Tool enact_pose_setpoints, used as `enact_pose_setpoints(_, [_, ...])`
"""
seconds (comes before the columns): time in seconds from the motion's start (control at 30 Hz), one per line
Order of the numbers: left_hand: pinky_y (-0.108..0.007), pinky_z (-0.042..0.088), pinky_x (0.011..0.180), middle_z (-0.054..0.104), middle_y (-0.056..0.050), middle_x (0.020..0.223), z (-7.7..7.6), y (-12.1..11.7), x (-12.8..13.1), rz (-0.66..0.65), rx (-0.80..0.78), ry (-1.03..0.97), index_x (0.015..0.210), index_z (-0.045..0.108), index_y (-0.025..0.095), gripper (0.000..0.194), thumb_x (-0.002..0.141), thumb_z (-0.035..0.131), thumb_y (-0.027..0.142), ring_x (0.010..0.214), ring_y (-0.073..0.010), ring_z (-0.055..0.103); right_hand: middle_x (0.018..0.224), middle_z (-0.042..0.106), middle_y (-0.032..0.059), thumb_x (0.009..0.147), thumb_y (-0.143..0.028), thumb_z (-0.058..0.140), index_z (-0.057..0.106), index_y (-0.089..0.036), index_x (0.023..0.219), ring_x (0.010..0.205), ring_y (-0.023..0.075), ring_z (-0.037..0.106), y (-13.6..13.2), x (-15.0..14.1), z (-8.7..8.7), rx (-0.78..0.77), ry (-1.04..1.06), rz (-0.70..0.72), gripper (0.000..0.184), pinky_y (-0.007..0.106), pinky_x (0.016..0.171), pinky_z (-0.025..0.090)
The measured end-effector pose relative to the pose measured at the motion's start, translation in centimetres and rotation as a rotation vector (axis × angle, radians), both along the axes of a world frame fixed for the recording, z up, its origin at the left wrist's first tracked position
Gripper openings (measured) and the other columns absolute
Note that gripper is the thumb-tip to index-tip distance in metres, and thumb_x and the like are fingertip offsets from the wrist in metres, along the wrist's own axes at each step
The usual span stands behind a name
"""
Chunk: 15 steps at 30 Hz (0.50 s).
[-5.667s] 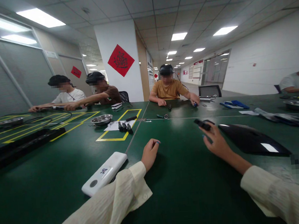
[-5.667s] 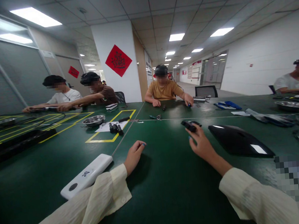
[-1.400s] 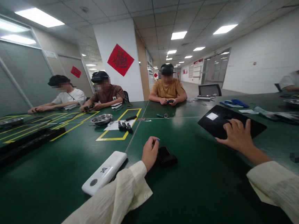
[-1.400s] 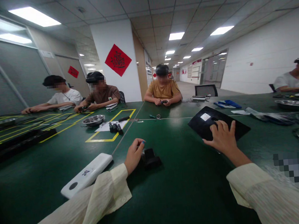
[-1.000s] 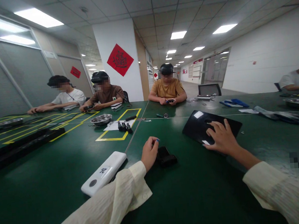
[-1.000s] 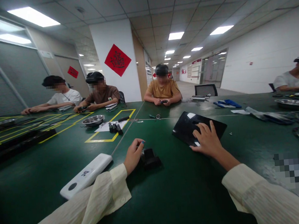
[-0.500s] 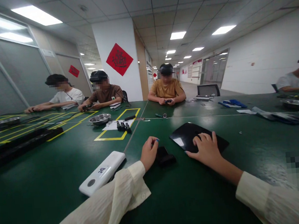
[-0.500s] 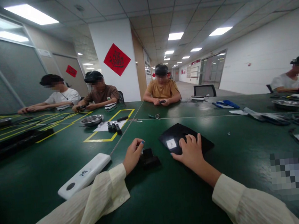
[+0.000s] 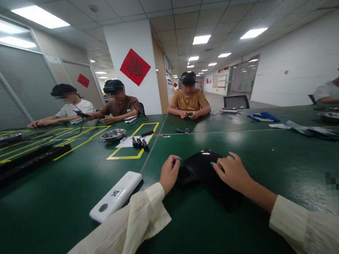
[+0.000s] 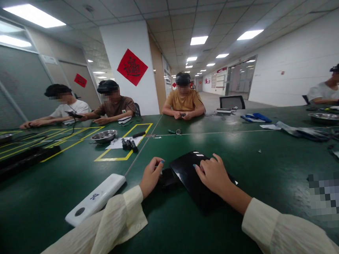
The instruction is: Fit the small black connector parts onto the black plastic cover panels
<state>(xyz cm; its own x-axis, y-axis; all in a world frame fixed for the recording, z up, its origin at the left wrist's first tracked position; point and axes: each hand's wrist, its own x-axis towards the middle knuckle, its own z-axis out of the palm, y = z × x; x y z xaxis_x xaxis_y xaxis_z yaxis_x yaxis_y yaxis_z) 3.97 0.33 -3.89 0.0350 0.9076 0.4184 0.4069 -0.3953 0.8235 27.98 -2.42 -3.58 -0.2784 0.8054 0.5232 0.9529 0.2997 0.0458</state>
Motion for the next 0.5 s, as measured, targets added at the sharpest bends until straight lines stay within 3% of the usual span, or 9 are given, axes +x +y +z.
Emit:
enact_pose_setpoints(0.1, [-0.024, 0.04, 0.06, 0.056, 0.003, 0.069, -0.13, 0.13, 0.0, 0.009, 0.008, -0.009, 0.079, 0.056, 0.019, 0.015, 0.084, 0.048, 0.031, 0.063, -0.0122, 0.05, 0.061, 0.06, 0.0047, 0.094, -0.028, 0.033, 0.061, -0.017, 0.066, 0.062, 0.0159, 0.053, -0.24, -0.09, 0.46, 0.012, -0.006, 0.023, 0.041, 0.032, 0.077, 0.034])
enact_pose_setpoints(0.2, [-0.024, 0.04, 0.06, 0.055, 0.003, 0.068, -0.25, 0.26, -0.05, 0.014, 0.009, -0.007, 0.079, 0.056, 0.019, 0.016, 0.084, 0.047, 0.032, 0.062, -0.0123, 0.05, 0.059, 0.059, 0.0052, 0.093, -0.03, 0.035, 0.063, -0.017, 0.065, 0.058, 0.0152, 0.051, -0.26, 0.18, 0.5, 0.008, -0.003, 0.004, 0.042, 0.028, 0.061, 0.028])
enact_pose_setpoints(0.5, [-0.025, 0.04, 0.063, 0.057, 0.001, 0.073, -0.45, 0.62, -0.09, 0.016, 0.03, 0.024, 0.081, 0.055, 0.019, 0.013, 0.082, 0.047, 0.03, 0.068, -0.014, 0.052, 0.051, 0.055, 0.0029, 0.09, -0.037, 0.039, 0.062, -0.018, 0.058, 0.049, 0.0115, 0.044, -0.79, 0.02, 0.35, 0.039, 0.049, -0.007, 0.043, 0.028, 0.055, 0.019])
